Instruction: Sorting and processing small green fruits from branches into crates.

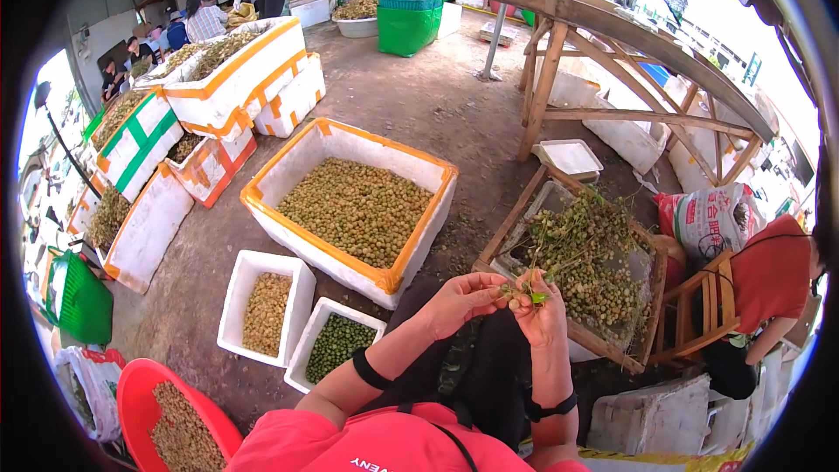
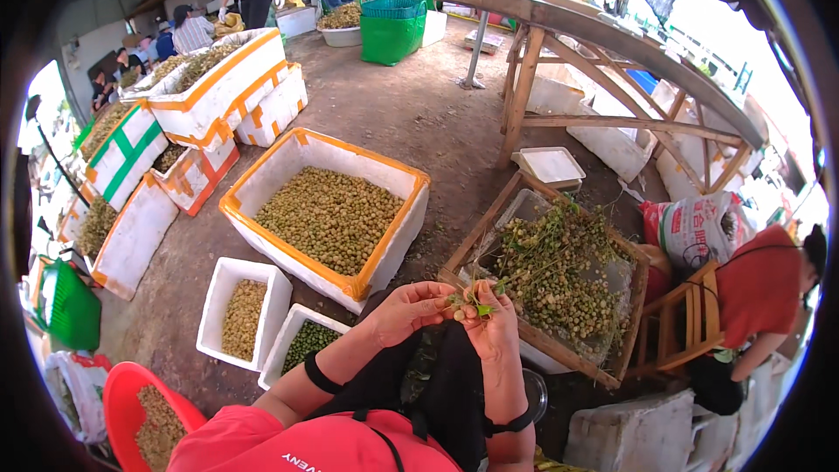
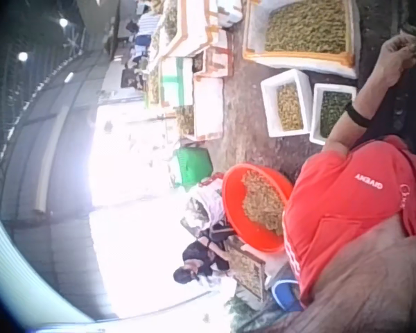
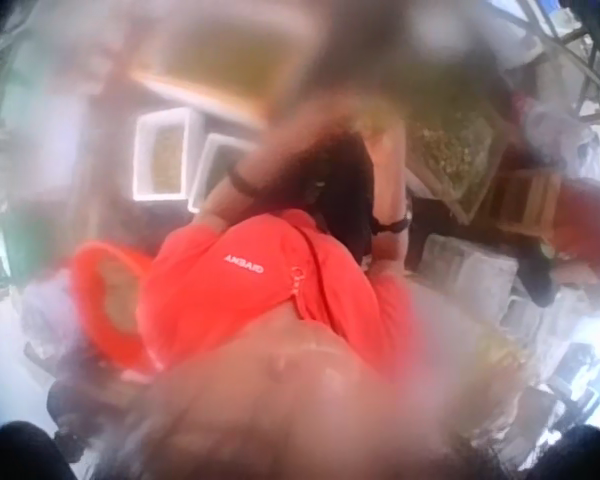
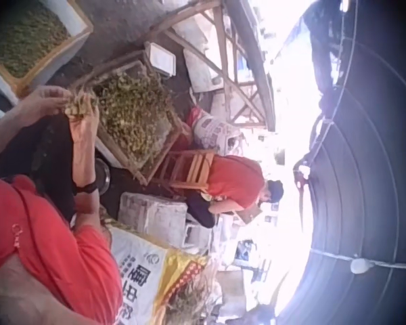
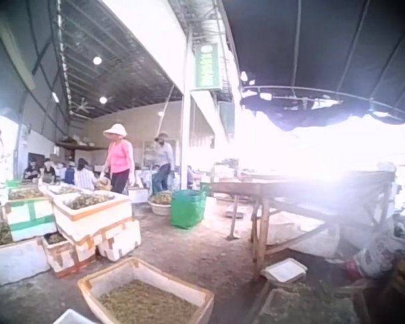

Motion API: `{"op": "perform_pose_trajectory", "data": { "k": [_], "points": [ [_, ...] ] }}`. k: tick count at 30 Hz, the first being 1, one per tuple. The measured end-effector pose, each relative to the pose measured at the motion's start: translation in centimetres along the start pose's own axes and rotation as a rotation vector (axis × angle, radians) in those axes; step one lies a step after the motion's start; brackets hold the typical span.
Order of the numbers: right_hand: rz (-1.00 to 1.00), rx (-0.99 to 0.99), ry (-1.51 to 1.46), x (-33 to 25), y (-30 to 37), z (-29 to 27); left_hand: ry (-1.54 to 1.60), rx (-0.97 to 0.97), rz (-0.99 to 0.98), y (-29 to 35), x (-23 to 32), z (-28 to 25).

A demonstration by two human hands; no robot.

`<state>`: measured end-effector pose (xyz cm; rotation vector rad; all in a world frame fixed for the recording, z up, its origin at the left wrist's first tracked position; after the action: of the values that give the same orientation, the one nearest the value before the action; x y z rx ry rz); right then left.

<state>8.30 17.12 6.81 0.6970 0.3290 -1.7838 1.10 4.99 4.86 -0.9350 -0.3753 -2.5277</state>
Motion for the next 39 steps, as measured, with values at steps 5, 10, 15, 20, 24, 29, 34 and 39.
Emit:
{"op": "perform_pose_trajectory", "data": {
  "k": [5, 10, 15, 20, 24, 29, 34, 39],
  "points": [
    [-0.001, 0.005, -0.007, 0.5, 0.2, -0.3, -0.013, 0.019, 0.029, 0.4, -0.1, 0.0],
    [-0.029, 0.038, -0.081, 0.5, -0.3, -1.7, 0.021, -0.007, 0.046, 1.0, 0.3, -0.8],
    [-0.031, 0.081, -0.056, 1.6, -0.8, -0.9, -0.160, 0.075, -0.047, 1.2, -0.2, -0.8],
    [-0.071, 0.144, 0.095, 1.3, 0.0, -1.0, -0.107, 0.000, 0.014, 0.3, -1.5, -0.4],
    [-0.078, 0.213, 0.150, 1.8, -0.1, -1.4, -0.078, -0.026, 0.028, 0.2, -2.1, -1.3],
    [-0.092, 0.203, 0.175, 2.6, -0.3, -1.2, 0.006, -0.079, 0.034, 0.2, -2.6, -1.8],
    [-0.114, 0.242, 0.032, 2.0, -0.4, -1.8, 0.181, -0.002, 0.005, 0.0, -2.2, -2.5],
    [-0.071, 0.250, -0.061, 2.7, -1.5, -2.1, 0.417, 0.135, 0.221, 1.8, 3.0, -6.5]
  ]
}}
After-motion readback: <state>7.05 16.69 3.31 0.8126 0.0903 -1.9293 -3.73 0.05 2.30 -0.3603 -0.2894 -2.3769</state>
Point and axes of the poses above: each hand's wrist, its own y-axis away from the middle knuckle, its own z-axis out of the palm, x = y × z, the point moved 3 cm from there along -y, towards the middle knuckle, and after that the axes turned 3 degrees about y, right-handed, at the moved point
